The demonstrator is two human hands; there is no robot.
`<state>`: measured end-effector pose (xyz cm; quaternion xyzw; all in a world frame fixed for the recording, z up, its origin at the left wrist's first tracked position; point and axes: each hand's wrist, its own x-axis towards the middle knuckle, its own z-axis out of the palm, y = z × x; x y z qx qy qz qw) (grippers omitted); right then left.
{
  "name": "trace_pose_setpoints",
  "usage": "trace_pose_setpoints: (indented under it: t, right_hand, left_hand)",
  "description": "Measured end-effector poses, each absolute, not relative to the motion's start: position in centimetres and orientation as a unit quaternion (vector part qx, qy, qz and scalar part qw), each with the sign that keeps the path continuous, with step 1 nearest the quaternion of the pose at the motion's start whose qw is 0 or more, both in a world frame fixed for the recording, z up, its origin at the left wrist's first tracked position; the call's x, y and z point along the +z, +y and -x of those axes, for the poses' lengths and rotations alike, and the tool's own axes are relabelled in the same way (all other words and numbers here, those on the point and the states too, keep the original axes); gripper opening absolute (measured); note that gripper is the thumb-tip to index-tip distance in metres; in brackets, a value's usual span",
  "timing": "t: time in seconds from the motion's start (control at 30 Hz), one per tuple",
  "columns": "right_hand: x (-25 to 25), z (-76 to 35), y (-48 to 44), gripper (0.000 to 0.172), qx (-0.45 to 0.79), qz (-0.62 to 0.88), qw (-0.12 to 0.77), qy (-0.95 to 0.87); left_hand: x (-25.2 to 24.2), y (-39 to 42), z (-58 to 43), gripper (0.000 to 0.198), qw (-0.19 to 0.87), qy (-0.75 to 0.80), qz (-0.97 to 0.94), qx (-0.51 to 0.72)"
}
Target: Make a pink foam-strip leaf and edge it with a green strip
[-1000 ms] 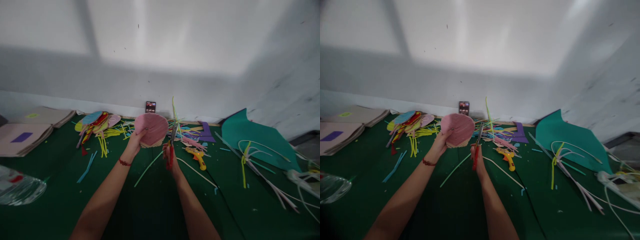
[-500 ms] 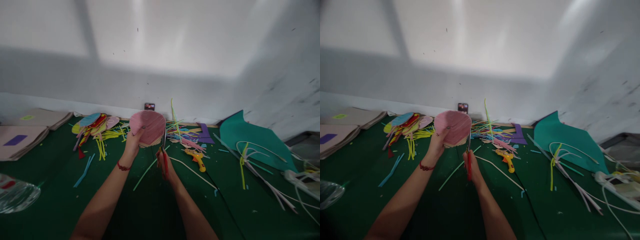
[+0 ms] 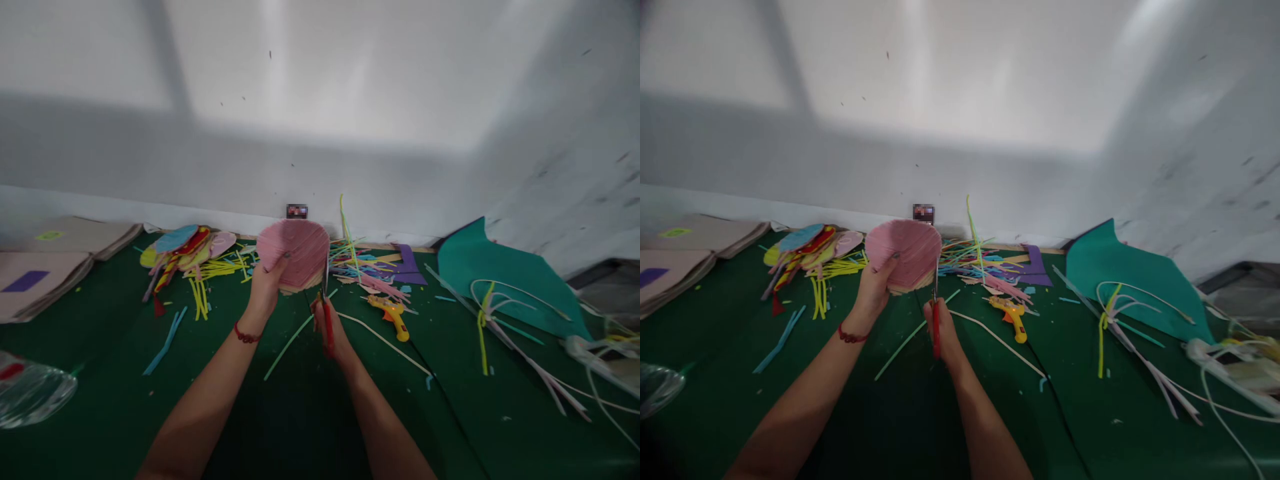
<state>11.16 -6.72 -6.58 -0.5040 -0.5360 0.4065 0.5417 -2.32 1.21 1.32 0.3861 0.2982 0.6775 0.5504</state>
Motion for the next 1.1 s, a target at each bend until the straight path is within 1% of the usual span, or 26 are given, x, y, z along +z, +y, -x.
trace_pose_setpoints:
  t: [0.2,0.37,0.57,0.93,1.1]
  right_hand:
    - [-6.7,-11.1,-6.8,0.04,0.396,0.502,0.527,-0.56]
    - [-6.8,-11.0,-6.8,0.039,0.397,0.496,0.532,-0.56]
    - [-7.3,-10.8,-6.4,0.044,0.41,0.505,0.551,-0.522]
    - [-5.4,-9.6,-7.6,0.054,0.428,0.52,0.565,-0.477]
    - [-6.1,-9.4,-7.4,0.055,0.432,0.533,0.579,-0.442]
  left_hand:
    - [1.6,1.3,2.4,0.05,0.522,0.284,-0.373,0.713]
    - [1.4,1.2,2.3,0.05,0.528,0.29,-0.386,0.699]
    - [1.0,1.3,2.2,0.052,0.522,0.31,-0.401,0.686]
    - [1.2,0.8,1.7,0.05,0.515,0.317,-0.418,0.678]
    - [0.9,0.6,1.4,0.051,0.517,0.333,-0.403,0.678]
